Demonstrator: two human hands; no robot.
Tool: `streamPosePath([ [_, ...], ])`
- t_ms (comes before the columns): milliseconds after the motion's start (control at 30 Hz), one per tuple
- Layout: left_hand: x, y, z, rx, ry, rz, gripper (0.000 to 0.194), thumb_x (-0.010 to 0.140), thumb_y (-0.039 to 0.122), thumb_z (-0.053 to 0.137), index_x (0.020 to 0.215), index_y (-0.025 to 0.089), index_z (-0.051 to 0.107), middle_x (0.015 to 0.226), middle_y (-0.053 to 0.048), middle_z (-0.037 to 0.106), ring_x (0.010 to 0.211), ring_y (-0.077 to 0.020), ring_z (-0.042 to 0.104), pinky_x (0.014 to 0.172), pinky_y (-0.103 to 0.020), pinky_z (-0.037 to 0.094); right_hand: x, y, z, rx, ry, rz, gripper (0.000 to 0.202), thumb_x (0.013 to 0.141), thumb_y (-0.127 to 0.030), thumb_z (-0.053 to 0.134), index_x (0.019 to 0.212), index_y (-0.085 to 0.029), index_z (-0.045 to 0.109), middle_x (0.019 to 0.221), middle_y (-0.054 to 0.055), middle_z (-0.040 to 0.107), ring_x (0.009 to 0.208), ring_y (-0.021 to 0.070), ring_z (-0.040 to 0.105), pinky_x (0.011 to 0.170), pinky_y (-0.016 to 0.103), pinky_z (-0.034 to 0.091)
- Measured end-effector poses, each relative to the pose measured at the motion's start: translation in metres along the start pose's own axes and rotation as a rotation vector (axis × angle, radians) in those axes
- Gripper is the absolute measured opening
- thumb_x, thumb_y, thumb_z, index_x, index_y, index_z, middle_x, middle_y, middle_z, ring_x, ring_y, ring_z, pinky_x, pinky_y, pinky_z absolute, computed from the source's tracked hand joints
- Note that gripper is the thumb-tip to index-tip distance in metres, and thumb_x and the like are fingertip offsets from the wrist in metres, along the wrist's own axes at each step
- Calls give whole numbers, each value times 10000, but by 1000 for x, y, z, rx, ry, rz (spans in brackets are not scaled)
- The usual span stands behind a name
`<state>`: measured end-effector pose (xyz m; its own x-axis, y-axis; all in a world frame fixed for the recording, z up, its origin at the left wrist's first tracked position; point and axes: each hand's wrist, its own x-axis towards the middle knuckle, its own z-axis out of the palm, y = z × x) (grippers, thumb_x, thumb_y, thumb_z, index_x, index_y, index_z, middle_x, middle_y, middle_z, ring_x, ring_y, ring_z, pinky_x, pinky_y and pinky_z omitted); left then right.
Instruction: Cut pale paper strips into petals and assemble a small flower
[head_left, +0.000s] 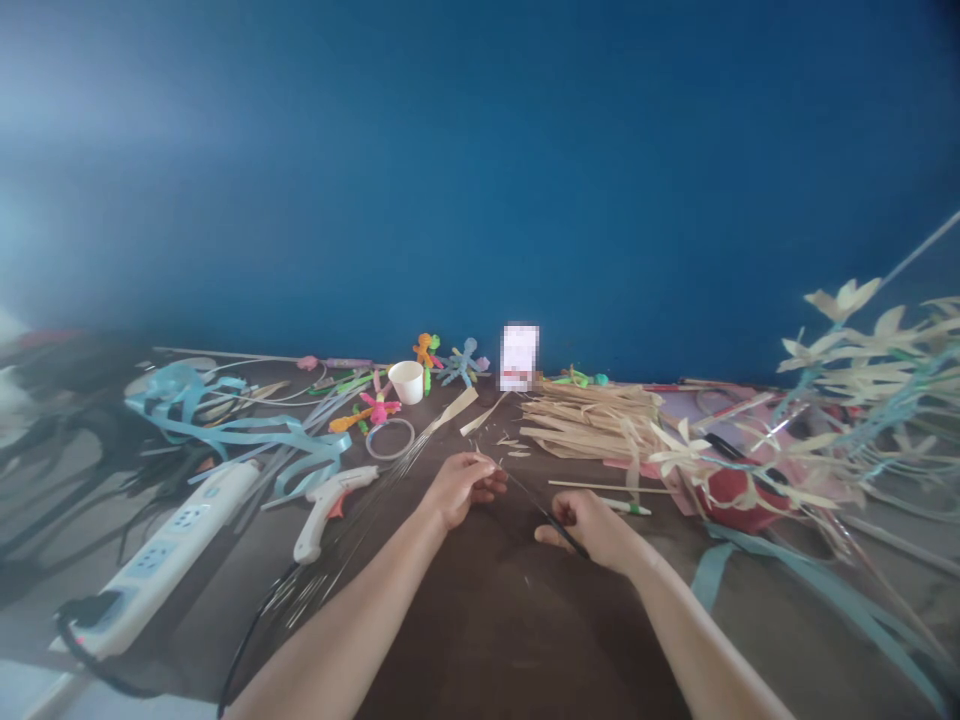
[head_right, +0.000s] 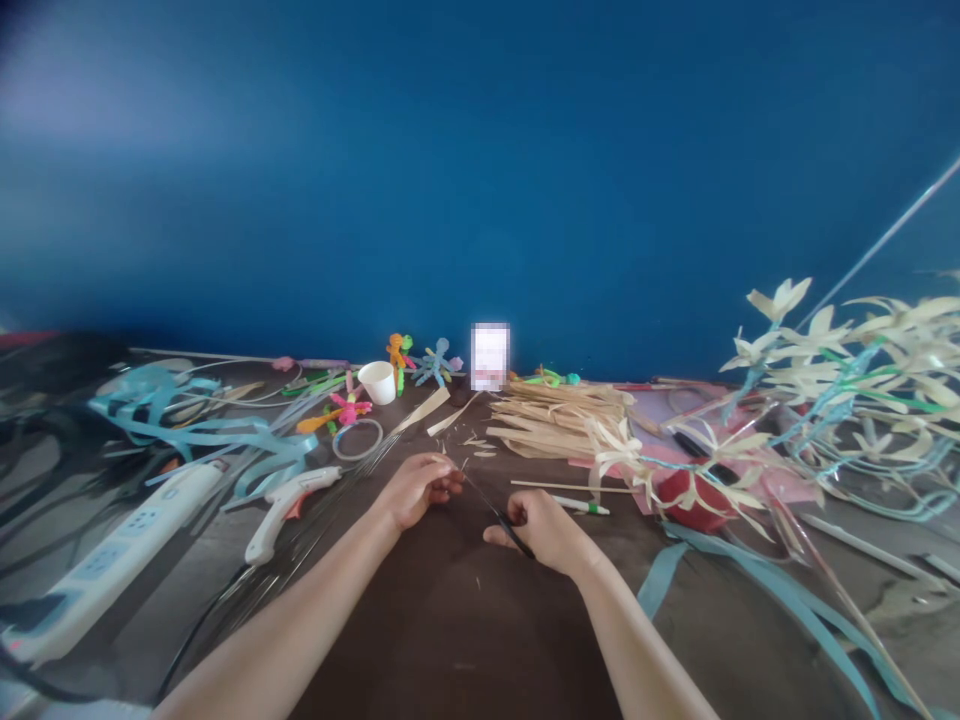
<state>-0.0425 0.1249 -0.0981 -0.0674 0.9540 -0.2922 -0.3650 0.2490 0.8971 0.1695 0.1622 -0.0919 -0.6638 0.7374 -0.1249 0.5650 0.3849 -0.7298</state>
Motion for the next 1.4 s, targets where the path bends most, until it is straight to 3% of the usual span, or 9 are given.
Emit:
streamPosePath([
  [500, -2, 4, 2, 72, 34, 42, 171, 662, 293, 539, 701, 127, 554, 702, -69, 631, 579, -132, 596, 449, -183, 404, 3, 3, 1, -47, 81, 13, 380, 582, -498, 593, 523, -155, 442, 469, -55, 371, 475, 72, 315, 428, 182, 246],
  [800, -9, 4, 10, 251, -62, 85, 198, 707, 294, 462, 676, 126, 562, 679, -64, 618, 531, -128, 580, 448, -206, 406, 3, 4, 4, -125, 140, -27, 335, 588, -471, 598, 552, -166, 464, 507, -43, 444, 484, 80, 363, 442, 186, 249],
  [1400, -9, 2, 10, 298, -73, 115, 234, 726, 337, 467, 686, 124, 555, 670, -60, 606, 528, -122, 571, 457, -208, 404, 3, 3, 5, -211, 160, -12, 318, 587, -467, 604, 556, -175, 481, 514, -30, 487, 487, 93, 401, 457, 196, 247],
])
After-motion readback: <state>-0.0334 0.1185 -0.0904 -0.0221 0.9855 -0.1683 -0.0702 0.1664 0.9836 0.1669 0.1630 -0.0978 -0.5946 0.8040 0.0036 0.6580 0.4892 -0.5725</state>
